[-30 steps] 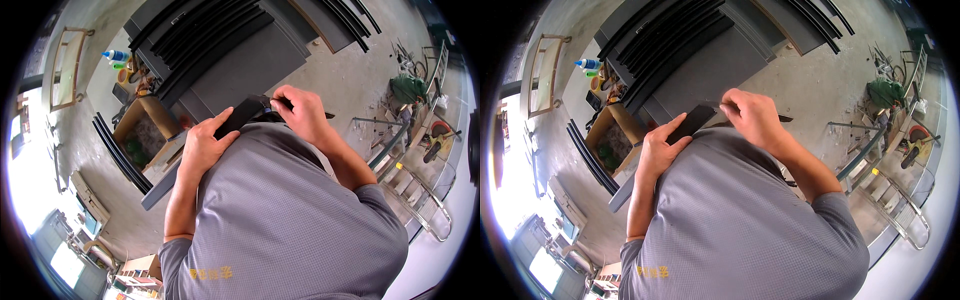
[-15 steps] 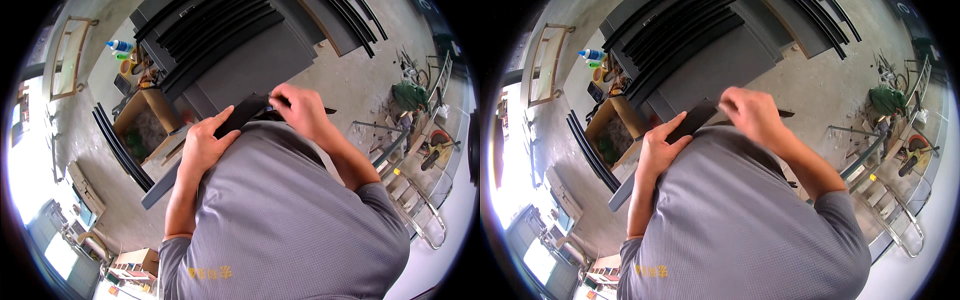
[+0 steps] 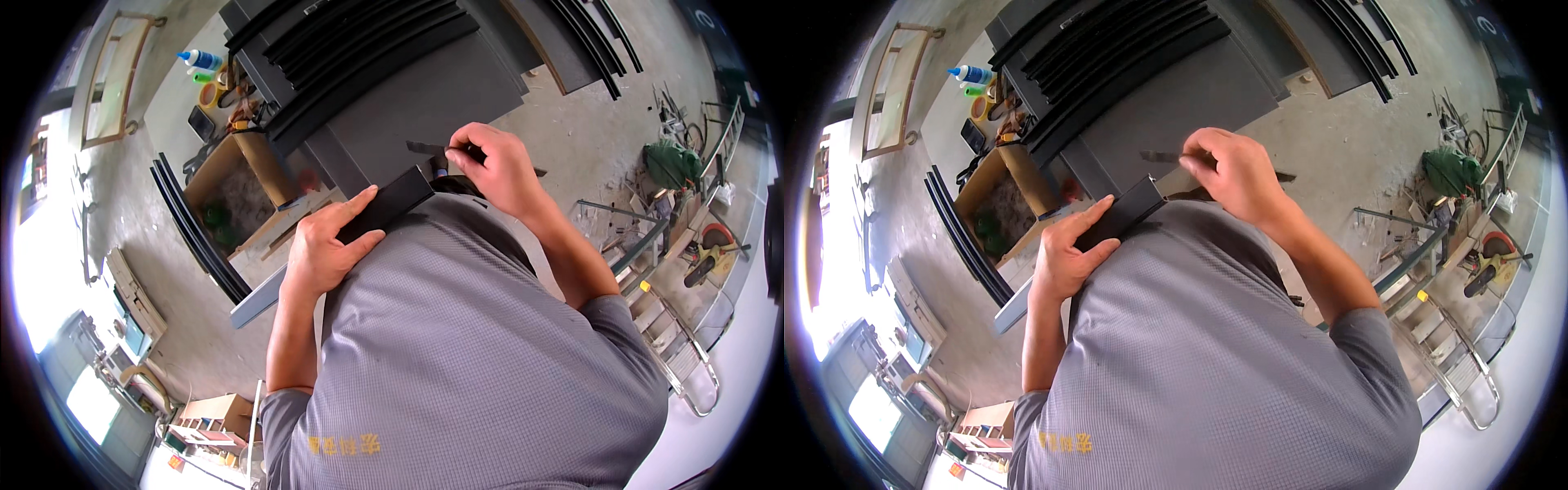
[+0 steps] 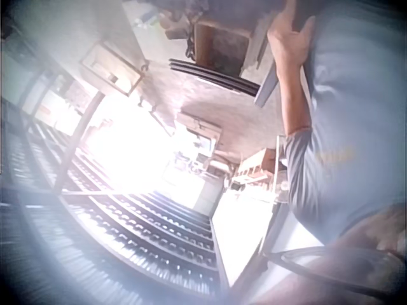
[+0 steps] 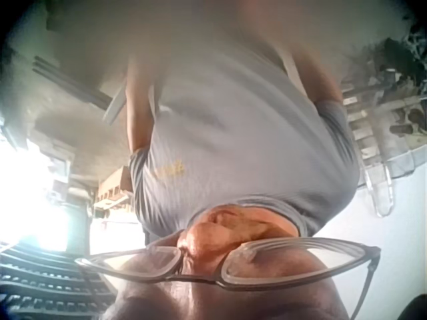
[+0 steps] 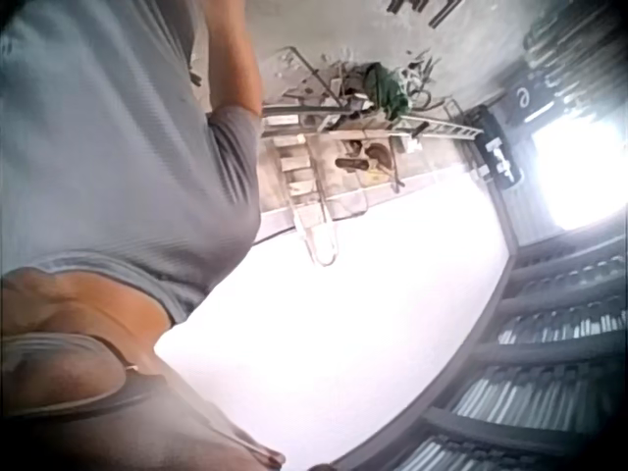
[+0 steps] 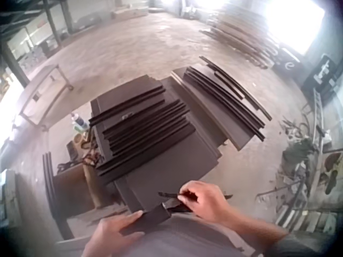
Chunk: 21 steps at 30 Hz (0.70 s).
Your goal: The person uses a handheld blade to scrape and deburr the edges of black metal profile segments, handling them individually from a stack.
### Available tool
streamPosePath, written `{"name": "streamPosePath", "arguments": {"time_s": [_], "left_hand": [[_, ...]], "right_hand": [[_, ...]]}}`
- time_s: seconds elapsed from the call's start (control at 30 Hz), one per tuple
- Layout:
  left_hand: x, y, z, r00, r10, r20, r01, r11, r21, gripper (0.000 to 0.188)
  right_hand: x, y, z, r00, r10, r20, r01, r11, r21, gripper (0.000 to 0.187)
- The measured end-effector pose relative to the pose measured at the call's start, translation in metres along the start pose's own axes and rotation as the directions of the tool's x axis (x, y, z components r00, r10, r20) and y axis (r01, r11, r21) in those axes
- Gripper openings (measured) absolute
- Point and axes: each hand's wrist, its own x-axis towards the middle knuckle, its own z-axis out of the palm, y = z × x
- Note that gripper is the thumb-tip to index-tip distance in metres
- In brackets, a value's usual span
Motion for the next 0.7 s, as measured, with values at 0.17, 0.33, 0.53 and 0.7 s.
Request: {"name": "streamPosePath", "arguments": {"time_s": [0.17,0.33,0.53,0.7], "left_hand": [[0.001,-0.01,0.002,1.0,0.015,0.026,-0.014,0.998,-0.053,0.062],[-0.004,-0.022,0.008,1.0,0.017,-0.008,-0.018,0.988,-0.156,0.065],[-0.01,-0.027,0.014,0.997,0.063,-0.046,-0.07,0.986,-0.15,0.068],[-0.007,-0.027,0.015,0.999,0.034,-0.03,-0.039,0.98,-0.193,0.069]], "right_hand": [[0.0,0.003,0.007,0.989,0.058,0.136,-0.094,0.956,0.277,0.008],[-0.014,0.017,0.015,0.965,0.094,0.246,-0.231,0.75,0.62,0.009],[-0.006,0.03,0.028,0.971,0.129,0.204,-0.218,0.829,0.515,0.007],[-0.007,0.025,0.031,0.979,0.033,0.199,-0.146,0.797,0.586,0.007]]}}
